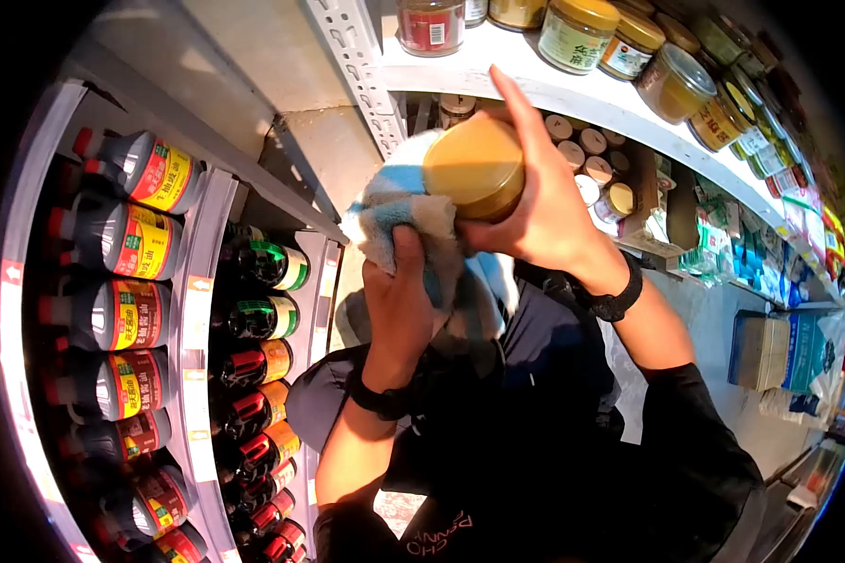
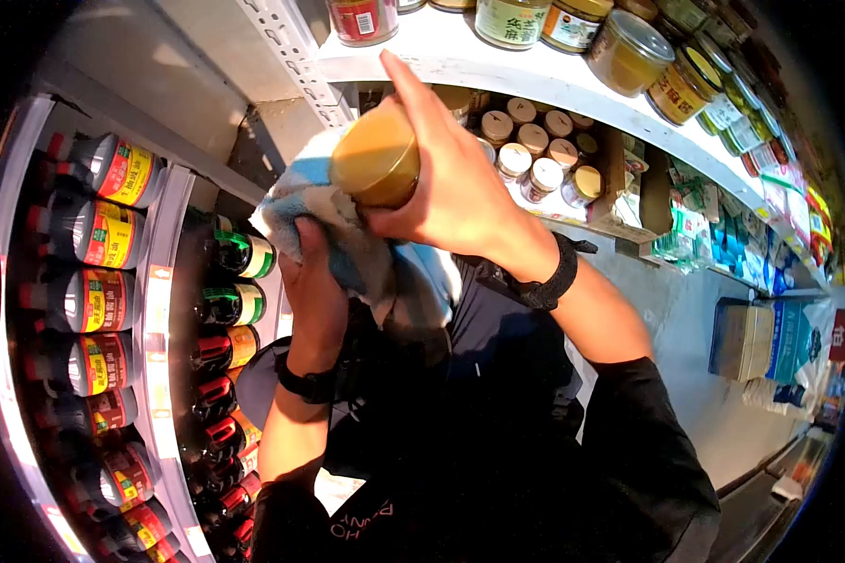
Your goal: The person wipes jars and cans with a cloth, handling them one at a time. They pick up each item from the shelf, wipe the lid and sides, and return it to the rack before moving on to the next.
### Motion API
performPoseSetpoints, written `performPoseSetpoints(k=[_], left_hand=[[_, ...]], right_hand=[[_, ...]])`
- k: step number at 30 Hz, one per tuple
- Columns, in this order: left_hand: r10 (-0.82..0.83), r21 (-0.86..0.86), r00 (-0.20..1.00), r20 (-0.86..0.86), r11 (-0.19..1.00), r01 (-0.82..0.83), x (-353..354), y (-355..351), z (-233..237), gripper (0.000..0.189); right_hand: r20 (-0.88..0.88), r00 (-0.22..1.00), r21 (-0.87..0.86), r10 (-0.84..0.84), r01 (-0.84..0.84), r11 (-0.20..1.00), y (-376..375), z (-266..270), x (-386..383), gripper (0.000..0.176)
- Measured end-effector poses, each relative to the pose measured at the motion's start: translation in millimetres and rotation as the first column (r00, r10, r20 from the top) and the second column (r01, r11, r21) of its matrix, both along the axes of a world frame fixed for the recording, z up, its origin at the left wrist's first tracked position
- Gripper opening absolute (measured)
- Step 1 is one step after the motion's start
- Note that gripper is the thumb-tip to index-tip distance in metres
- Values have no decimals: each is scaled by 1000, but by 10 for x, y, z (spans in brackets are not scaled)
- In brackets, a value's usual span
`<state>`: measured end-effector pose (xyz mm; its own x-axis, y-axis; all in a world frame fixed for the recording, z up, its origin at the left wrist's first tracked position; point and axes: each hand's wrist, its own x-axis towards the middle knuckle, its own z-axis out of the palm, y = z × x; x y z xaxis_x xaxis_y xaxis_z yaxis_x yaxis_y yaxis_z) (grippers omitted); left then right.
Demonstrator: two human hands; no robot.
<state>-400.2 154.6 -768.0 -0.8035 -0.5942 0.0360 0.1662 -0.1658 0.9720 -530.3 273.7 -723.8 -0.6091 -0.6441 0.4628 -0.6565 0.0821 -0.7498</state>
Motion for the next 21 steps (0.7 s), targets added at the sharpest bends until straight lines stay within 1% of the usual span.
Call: performPoseSetpoints(k=[1, 2, 3, 4, 5, 6, 7, 9, 10, 11, 12, 13, 14, 15, 17, 18, 19, 20, 21], left_hand=[[-28, -41, 984, -174, 999, 21, 4, 8, -49, 47], [-114, -160, 977, -182, 983, 85, 13, -19, -93, 45], [-115, -161, 976, -188, 983, 85, 25, -23, -88, 45], [-119, -270, 992, -42, 957, 103, 21, -34, -66, 43], [-102, -373, 990, 96, 919, 131, -23, -52, -46, 41], [-168, -103, 982, 80, 979, 176, -62, -78, 41, 37], [-168, -111, 984, 55, 979, 173, -69, -128, 78, 37], [-287, 23, 926, 245, 957, 291, -122, -250, 90, 35], [-319, -82, 876, 362, 925, 370, -115, -263, 202, 42], [-325, -94, 879, 349, 921, 378, -160, -233, 134, 42], [-247, -236, 944, 219, 925, 297, -170, -147, -36, 49], [-178, -360, 981, 73, 913, 192, -168, -73, -150, 56], [-147, -543, 987, 59, 825, 156, -164, -45, -240, 67], [-143, -540, 988, 52, 829, 148, -188, -37, -222, 67], [-223, -371, 968, -115, 914, 166, -191, -20, -173, 69], [-287, -102, 958, -25, 954, 283, -136, -50, -141, 59], [-287, -100, 957, -33, 954, 283, -140, -104, -121, 59], [-221, -19, 975, -4, 975, 221, -185, -161, -100, 50], [-156, 64, 987, 37, 986, 154, -207, -181, -77, 41]], right_hand=[[-2, 1000, -2, -6, 6, 1000, 11, -85, 2, 122], [-35, 995, 23, 90, -89, 996, 6, -229, -1, 121], [-65, 980, 51, 186, -183, 982, 1, -291, 9, 119], [-150, 955, 71, 255, -246, 967, 12, -226, 139, 117], [-86, 964, 56, 253, -248, 967, 18, -353, 164, 114], [-215, 928, 166, 305, -273, 948, 25, -288, 184, 114], [-337, 867, 282, 366, -278, 918, 33, -199, 205, 113], [-220, 887, 431, 406, -285, 856, 32, -105, 221, 113], [-217, 890, 425, 402, -284, 859, 48, -65, 230, 110], [-235, 890, 424, 391, -268, 865, 30, -81, 154, 110], [-267, 909, 355, 320, -216, 910, 12, -107, 65, 109], [-294, 924, 282, 246, -162, 946, -5, -76, 20, 107], [-200, 957, 239, 210, -160, 958, 33, 16, -2, 105], [-245, 943, 229, 223, -167, 959, 39, 35, -32, 104], [-251, 936, 281, 246, -172, 944, 17, 123, -27, 104], [-257, 935, 286, 246, -170, 943, 11, 172, -7, 104], [-251, 911, 326, 328, -240, 914, 8, 222, 19, 104], [-249, 879, 369, 407, -302, 879, 3, 265, 14, 104], [-346, 831, 375, 436, -304, 876, -2, 269, 12, 105]])
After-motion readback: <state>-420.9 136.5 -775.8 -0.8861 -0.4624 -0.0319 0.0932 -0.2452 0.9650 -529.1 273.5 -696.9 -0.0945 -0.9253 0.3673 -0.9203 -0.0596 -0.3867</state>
